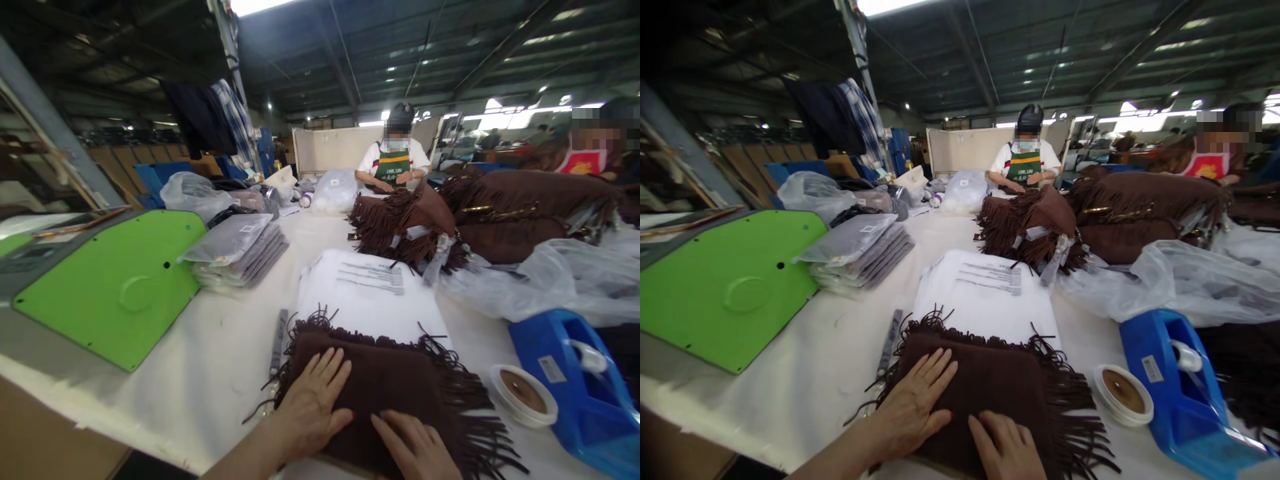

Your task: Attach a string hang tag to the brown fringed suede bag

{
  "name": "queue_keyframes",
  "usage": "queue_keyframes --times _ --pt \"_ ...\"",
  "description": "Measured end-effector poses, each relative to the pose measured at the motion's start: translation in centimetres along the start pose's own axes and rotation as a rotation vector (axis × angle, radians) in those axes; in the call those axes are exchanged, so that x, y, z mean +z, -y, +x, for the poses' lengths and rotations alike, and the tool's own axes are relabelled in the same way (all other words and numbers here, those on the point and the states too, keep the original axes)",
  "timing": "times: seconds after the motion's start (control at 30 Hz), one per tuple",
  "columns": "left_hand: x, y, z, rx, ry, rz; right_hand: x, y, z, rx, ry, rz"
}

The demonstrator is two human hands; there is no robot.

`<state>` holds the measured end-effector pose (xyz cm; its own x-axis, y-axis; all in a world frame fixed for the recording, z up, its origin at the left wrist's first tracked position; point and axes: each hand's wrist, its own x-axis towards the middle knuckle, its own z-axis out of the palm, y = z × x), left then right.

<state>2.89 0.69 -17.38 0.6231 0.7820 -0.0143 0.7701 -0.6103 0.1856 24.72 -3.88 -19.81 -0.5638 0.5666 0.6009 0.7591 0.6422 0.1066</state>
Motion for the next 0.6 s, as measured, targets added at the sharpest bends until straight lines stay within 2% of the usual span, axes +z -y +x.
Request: queue_keyframes --times 0.1,0.17,0.2,0.27,0.33,0.4,0.47,0.53,0.6 --pt "-1.1 0.0 0.2 -0.021 0.017 -0.180 -0.8 0.9 3.1 0.093 -0.082 0.061" --pt "-2.6 0.8 0.0 -0.054 0.024 -0.360 -0.7 2.0 5.2 0.153 -0.165 0.063" --pt "-3.5 1.5 -0.4 -0.106 -0.010 -0.444 -0.5 2.5 6.1 0.167 -0.193 0.056" --pt "-5.1 3.4 -1.8 -0.305 -0.179 -0.545 0.3 3.6 7.6 0.157 -0.226 0.047" --pt "-5.8 5.1 -4.2 -0.561 -0.400 -0.541 1.4 4.4 8.5 0.107 -0.178 0.053" --pt "-5.4 5.8 -7.0 -0.754 -0.518 -0.521 2.8 5.0 8.7 0.039 -0.091 0.055" --pt "-3.8 5.0 -9.5 -0.826 -0.494 -0.522 4.3 5.2 8.4 0.020 0.020 0.059" --pt "-1.4 3.1 -11.3 -0.806 -0.402 -0.553 5.4 5.2 8.0 0.033 0.102 0.097" --pt "0.9 0.8 -12.2 -0.727 -0.335 -0.517 5.7 4.8 7.6 0.049 0.151 0.175"
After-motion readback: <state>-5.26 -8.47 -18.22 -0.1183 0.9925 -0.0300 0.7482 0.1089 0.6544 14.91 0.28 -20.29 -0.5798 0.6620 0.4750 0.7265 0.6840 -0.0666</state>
